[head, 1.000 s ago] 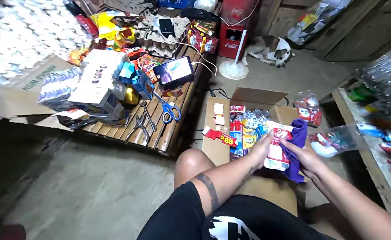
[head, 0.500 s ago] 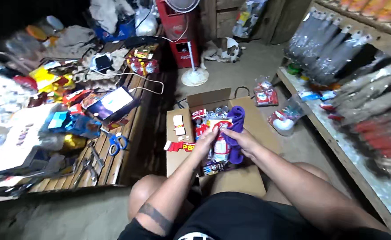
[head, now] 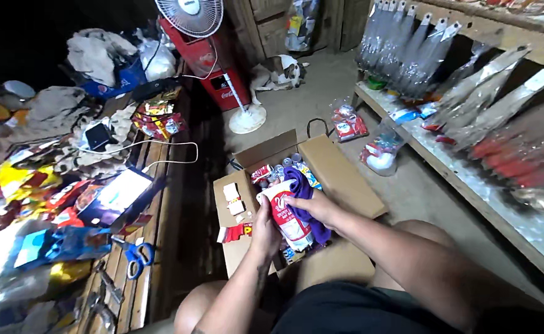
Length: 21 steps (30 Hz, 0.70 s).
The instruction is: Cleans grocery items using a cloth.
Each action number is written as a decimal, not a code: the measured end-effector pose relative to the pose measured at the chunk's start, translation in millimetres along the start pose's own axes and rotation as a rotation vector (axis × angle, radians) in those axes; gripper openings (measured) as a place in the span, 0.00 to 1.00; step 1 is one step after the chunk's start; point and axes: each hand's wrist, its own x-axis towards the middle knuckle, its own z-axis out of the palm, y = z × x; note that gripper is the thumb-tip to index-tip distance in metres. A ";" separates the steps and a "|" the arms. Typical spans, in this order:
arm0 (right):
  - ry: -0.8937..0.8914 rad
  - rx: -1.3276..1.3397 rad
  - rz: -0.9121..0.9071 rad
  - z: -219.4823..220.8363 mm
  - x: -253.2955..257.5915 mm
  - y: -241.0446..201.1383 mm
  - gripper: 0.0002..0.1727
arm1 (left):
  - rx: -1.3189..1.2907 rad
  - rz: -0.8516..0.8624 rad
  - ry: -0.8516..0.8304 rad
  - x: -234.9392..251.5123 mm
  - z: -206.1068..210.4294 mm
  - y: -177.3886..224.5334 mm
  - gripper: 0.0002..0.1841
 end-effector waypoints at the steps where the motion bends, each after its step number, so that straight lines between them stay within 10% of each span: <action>1: 0.017 0.005 0.015 -0.5 2.7 -0.3 0.22 | -0.022 -0.025 0.051 0.9 4.3 -0.2 0.32; 11: 0.309 -0.009 0.005 -9.6 46.6 -5.9 0.28 | -0.023 -0.106 0.318 9.6 -2.7 -7.4 0.35; 15: 0.196 -0.549 -0.089 -6.4 44.2 -0.1 0.65 | -0.167 -0.179 0.393 20.0 -13.7 -11.1 0.34; 21: -0.078 -0.952 -0.555 31.8 18.1 47.9 0.36 | -0.088 -0.195 0.425 10.8 -19.3 -24.4 0.22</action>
